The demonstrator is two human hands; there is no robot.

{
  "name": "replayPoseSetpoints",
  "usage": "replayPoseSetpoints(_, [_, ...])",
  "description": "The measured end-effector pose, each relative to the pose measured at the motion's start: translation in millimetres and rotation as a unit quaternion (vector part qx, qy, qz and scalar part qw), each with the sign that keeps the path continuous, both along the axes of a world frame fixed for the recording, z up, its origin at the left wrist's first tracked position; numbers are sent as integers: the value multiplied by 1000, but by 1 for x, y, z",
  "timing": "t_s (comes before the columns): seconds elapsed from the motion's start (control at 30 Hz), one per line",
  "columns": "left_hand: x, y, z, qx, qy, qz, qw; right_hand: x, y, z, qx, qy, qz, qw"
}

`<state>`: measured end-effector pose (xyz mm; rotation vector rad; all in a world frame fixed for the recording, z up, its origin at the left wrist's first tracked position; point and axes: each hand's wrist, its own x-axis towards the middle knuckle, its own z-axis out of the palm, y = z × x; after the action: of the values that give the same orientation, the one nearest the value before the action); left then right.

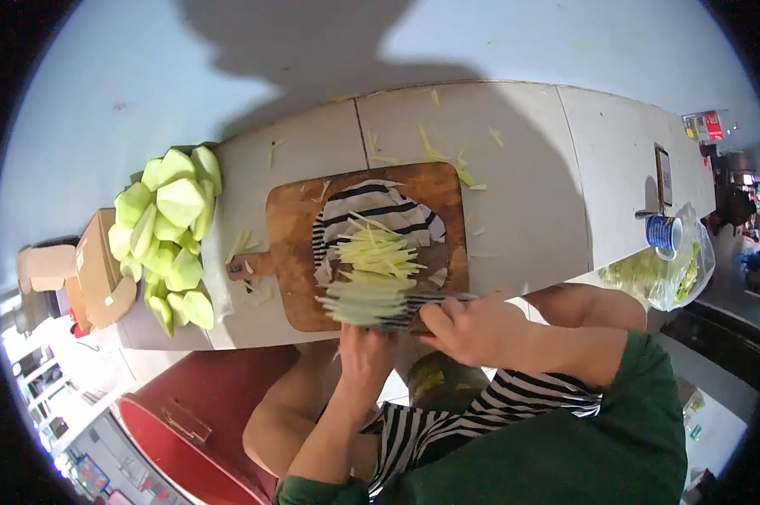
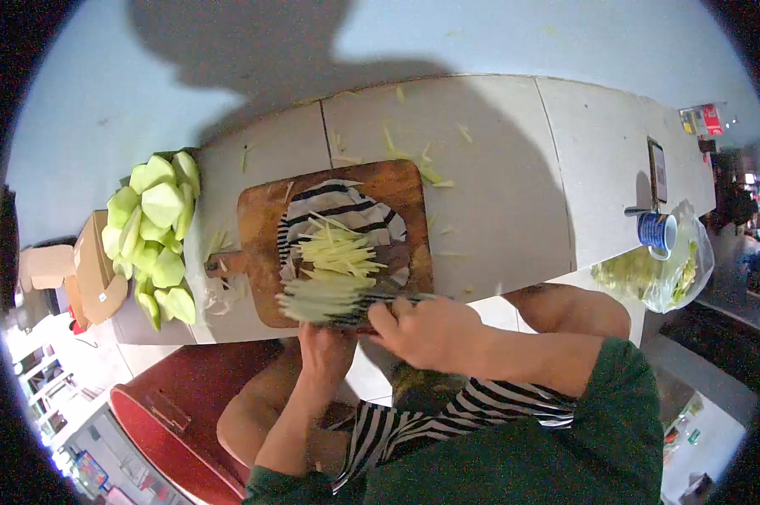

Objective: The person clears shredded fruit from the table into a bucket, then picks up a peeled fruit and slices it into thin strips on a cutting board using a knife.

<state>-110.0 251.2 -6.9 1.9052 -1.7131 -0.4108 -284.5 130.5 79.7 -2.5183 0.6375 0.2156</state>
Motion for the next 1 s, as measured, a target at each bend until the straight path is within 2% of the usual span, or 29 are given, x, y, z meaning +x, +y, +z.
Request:
replayPoseSetpoints(0.07, [1,6,-7,43,36,-30,998,2,4,3,25,-56,1,998])
replayPoseSetpoints(0.23, [-1,-5,4,2,11,-14,1000,2,-1,-9,27,-29,8,999])
replayPoseSetpoints(0.3, [-1,-10,7,-17,5,2,1000,2,-3,-22,37,14,-32,999])
replayPoseSetpoints(0.43, [1,-6,6,-34,2,3,999,11,4,3,47,43,-37,997])
replayPoseSetpoints(0.53, [1,-2,2,-1,58,-50,997,9,3,6,53,21,-17,998])
replayPoseSetpoints(0.6, [-1,-10,9,-21,4,14,1000,7,-5,-19,81,26,-34,996])
replayPoseSetpoints(0.67, [-1,-11,9,-24,9,16,1000,9,-1,-15,78,13,-42,996])
replayPoseSetpoints(0.73, [2,-6,4,-19,14,12,1000,14,5,0,40,53,-38,997])
replayPoseSetpoints(0.8, [1,1,-4,-23,38,-14,999,14,5,5,62,41,-26,997])
replayPoseSetpoints(0.93, [0,-7,3,-26,23,14,999,13,-1,-11,98,48,-52,993])
replayPoseSetpoints(1.0, [1,-7,2,-41,1,16,999,14,3,0,85,55,-36,994])
